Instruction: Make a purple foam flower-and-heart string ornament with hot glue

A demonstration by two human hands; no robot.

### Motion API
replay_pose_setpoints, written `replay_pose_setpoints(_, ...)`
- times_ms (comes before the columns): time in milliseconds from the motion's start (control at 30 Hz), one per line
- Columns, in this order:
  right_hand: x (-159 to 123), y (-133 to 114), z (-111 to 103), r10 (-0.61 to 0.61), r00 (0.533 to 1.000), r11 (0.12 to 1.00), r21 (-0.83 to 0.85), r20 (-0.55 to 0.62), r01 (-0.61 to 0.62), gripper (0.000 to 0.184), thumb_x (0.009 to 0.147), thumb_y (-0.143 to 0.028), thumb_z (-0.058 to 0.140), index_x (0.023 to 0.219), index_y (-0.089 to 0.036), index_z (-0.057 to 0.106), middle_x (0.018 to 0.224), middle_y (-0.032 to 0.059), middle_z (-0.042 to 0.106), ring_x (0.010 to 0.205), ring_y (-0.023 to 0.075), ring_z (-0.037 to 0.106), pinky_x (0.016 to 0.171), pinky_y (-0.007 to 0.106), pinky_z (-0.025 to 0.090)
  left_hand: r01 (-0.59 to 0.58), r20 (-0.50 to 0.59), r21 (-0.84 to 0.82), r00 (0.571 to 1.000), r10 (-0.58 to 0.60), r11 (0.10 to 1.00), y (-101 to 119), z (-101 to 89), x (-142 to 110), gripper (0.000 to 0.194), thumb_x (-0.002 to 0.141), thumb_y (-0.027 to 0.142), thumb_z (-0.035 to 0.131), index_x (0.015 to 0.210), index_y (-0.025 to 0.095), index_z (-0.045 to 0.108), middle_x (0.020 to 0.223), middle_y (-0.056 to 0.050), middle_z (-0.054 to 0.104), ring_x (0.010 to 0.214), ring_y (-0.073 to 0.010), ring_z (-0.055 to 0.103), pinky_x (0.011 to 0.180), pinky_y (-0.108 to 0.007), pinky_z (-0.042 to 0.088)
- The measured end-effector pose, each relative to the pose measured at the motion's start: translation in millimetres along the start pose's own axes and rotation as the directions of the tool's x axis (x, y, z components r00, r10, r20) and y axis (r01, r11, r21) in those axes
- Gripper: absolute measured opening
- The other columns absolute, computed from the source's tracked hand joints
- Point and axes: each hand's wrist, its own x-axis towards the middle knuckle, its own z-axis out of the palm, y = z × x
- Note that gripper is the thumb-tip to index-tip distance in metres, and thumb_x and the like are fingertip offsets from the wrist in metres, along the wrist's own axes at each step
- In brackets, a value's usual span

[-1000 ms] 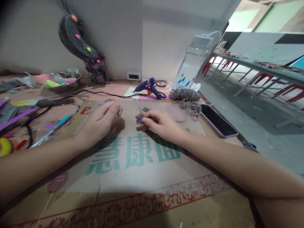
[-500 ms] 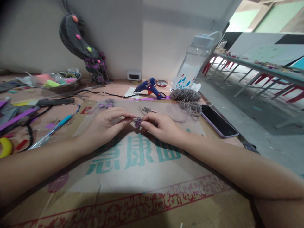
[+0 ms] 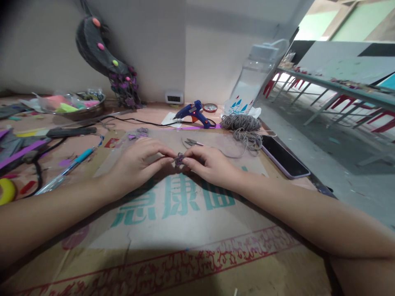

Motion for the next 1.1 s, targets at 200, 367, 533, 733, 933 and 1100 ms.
replay_pose_setpoints(200,-1,0,1,0.025,1.000,0.998,0.060,0.000,-0.025,0.021,0.095,-0.036,0.051,0.090,-0.020,0.064,0.082,0.0039,0.073,0.077,0.0178,0.069,0.072,0.030,0.052,0.133,0.017,-0.047,0.991,-0.132,0.990,4,-1.9,2,0.013,0.097,0.024,0.051,0.092,0.019,0.062,0.090,-0.002,0.069,0.087,-0.0180,0.062,0.081,-0.032,0.047)
replay_pose_setpoints(367,-1,1,3,0.105,0.994,0.983,0.152,-0.026,-0.099,0.021,0.095,-0.037,0.052,0.091,-0.020,0.063,0.083,0.0041,0.074,0.077,0.0181,0.070,0.071,0.030,0.054,0.276,-0.133,-0.121,0.947,-0.291,0.953,-3,-1.1,2,0.017,0.101,0.028,0.043,0.089,0.021,0.053,0.086,-0.001,0.062,0.082,-0.0166,0.058,0.075,-0.030,0.048)
replay_pose_setpoints(533,-1,1,2,0.184,0.981,0.965,0.201,-0.062,-0.168,0.028,0.095,-0.045,0.052,0.085,-0.020,0.061,0.079,0.0037,0.073,0.064,0.0156,0.065,0.054,0.026,0.048,0.306,-0.215,-0.156,0.918,-0.335,0.939,-9,-3.8,4,0.035,0.103,0.033,0.033,0.071,0.023,0.045,0.070,0.000,0.053,0.071,-0.0167,0.054,0.065,-0.030,0.047)
replay_pose_setpoints(733,-2,2,-1,0.160,0.981,0.977,0.158,-0.107,-0.142,0.038,0.099,-0.050,0.046,0.083,-0.020,0.061,0.073,0.0019,0.068,0.058,0.0126,0.058,0.053,0.025,0.043,0.295,0.076,-0.082,0.954,-0.289,0.952,-1,-0.2,6,0.037,0.097,0.035,0.046,0.065,0.019,0.054,0.070,-0.001,0.059,0.070,-0.0169,0.058,0.065,-0.031,0.046)
replay_pose_setpoints(933,-1,-6,-6,0.116,0.969,0.993,0.053,-0.218,-0.107,0.041,0.099,-0.053,0.045,0.078,-0.022,0.060,0.071,0.0016,0.067,0.059,0.0141,0.056,0.056,0.027,0.044,0.229,0.030,-0.138,0.973,-0.227,0.964,0,0.5,3,0.012,0.093,0.028,0.058,0.096,0.019,0.066,0.091,-0.002,0.072,0.085,-0.0174,0.066,0.076,-0.031,0.052)
replay_pose_setpoints(1100,0,-4,-5,0.119,0.964,0.992,0.072,-0.238,-0.104,0.043,0.098,-0.057,0.044,0.078,-0.022,0.059,0.074,0.0021,0.066,0.065,0.0154,0.058,0.061,0.028,0.046,0.301,0.108,-0.037,0.949,-0.295,0.953,-2,1.7,4,0.028,0.095,0.038,0.054,0.081,0.018,0.066,0.077,-0.003,0.072,0.072,-0.0186,0.067,0.066,-0.031,0.053)
